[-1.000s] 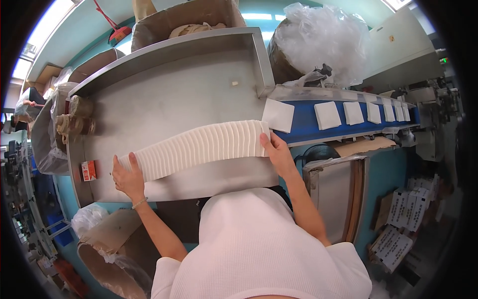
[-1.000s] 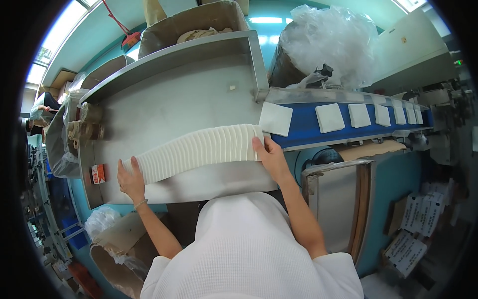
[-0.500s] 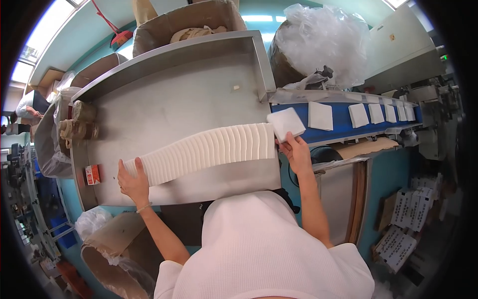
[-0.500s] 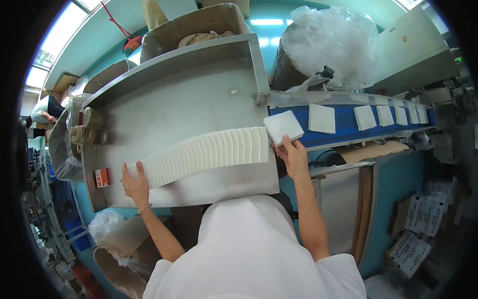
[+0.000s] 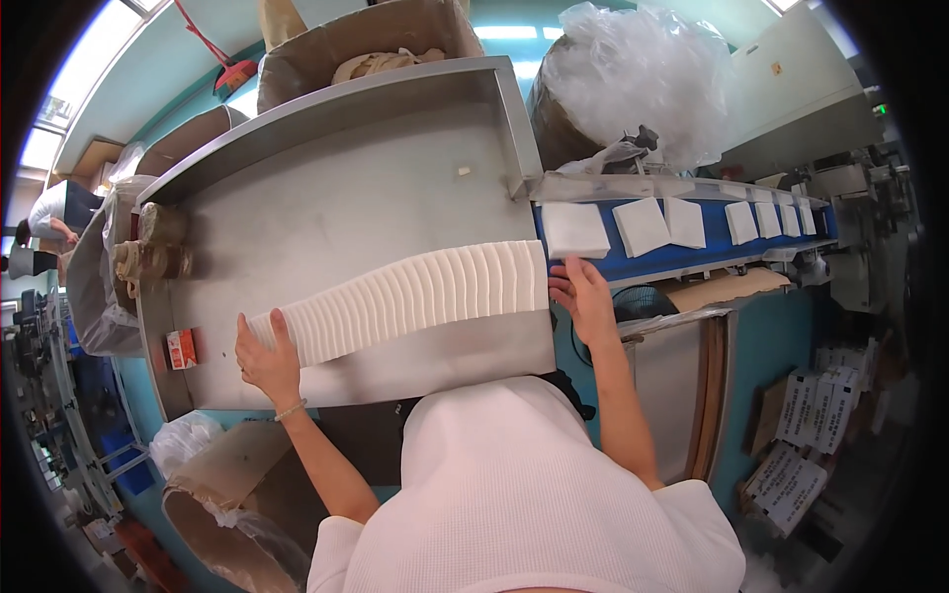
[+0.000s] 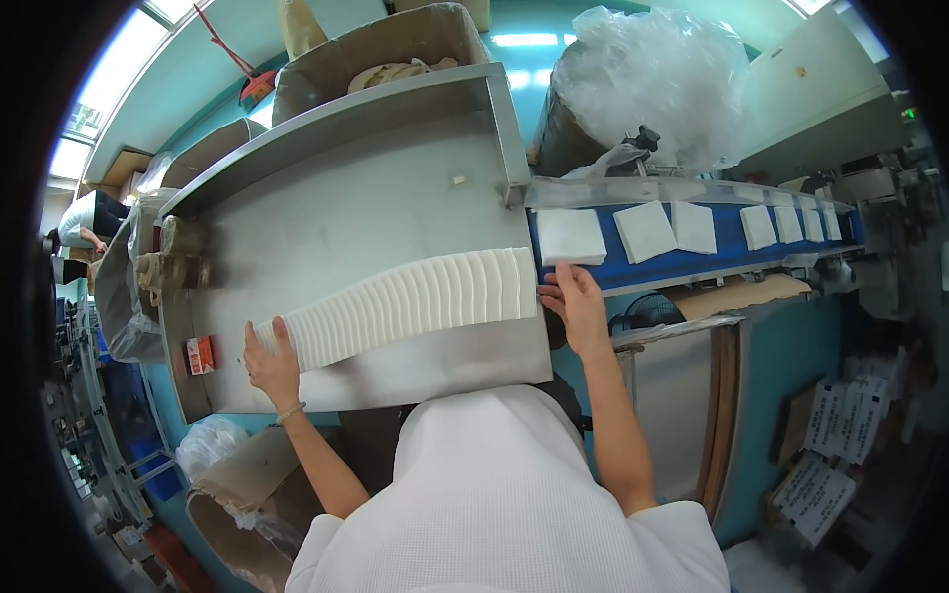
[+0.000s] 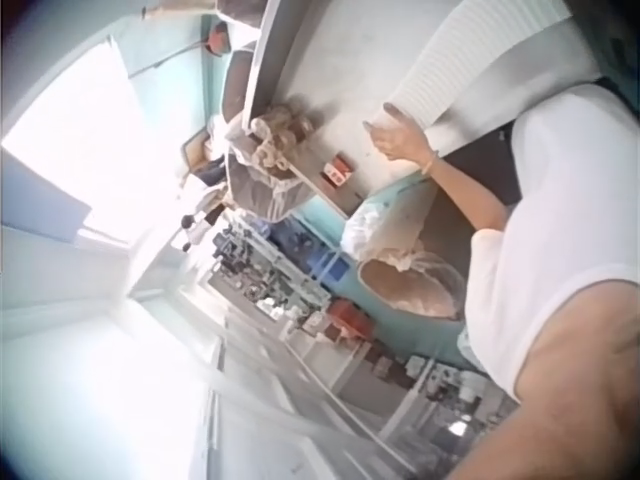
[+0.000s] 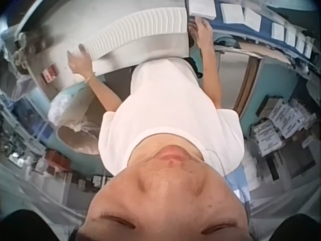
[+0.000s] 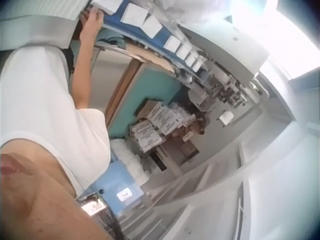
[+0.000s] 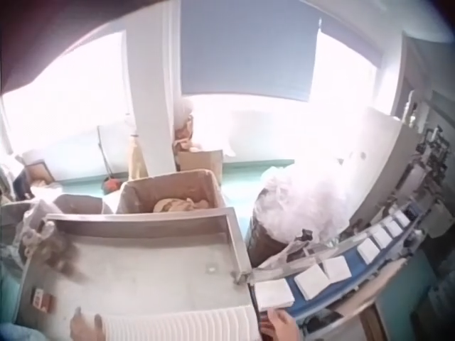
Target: Taking stacks of square paper products and placing them into a machine feeder on a production line.
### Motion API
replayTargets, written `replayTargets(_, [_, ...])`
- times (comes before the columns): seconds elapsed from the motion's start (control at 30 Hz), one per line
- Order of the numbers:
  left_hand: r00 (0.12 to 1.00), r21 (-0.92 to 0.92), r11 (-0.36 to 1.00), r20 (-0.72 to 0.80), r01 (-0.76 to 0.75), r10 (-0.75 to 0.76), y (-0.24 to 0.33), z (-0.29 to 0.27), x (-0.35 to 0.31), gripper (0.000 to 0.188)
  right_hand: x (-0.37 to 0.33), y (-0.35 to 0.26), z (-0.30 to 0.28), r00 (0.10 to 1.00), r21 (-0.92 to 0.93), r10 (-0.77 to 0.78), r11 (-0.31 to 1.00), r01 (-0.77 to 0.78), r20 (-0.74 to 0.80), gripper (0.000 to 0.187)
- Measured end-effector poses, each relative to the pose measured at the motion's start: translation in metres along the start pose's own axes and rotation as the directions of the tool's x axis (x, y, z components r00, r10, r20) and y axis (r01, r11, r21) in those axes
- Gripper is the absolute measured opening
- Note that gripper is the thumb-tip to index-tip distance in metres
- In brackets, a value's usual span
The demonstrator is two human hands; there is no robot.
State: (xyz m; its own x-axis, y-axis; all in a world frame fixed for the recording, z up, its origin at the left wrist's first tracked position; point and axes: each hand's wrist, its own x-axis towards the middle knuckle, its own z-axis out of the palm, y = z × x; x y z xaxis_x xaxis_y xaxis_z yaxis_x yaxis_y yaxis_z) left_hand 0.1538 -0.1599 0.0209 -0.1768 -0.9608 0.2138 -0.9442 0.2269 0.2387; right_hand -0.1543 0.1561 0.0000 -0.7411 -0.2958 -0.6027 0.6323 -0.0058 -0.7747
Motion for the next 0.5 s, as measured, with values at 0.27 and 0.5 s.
replayTargets(0.27, [1.0, 0.02, 1.0, -0.016, 0.007, -0.007, 0.0, 0.003, -0.004, 0.072, -0.024, -0.007, 0.01, 0.893, -0.299, 0.259, 0.942, -0.151, 0.367, 0.029])
replayTargets(0.5, [0.999, 0.022, 0.999, 0.013, 0.03, -0.031, 0.001, 0.0, -0.003, 0.073, -0.013, 0.007, 0.009, 0.881, -0.111, 0.268, 0.963, -0.244, 0.391, 0.032])
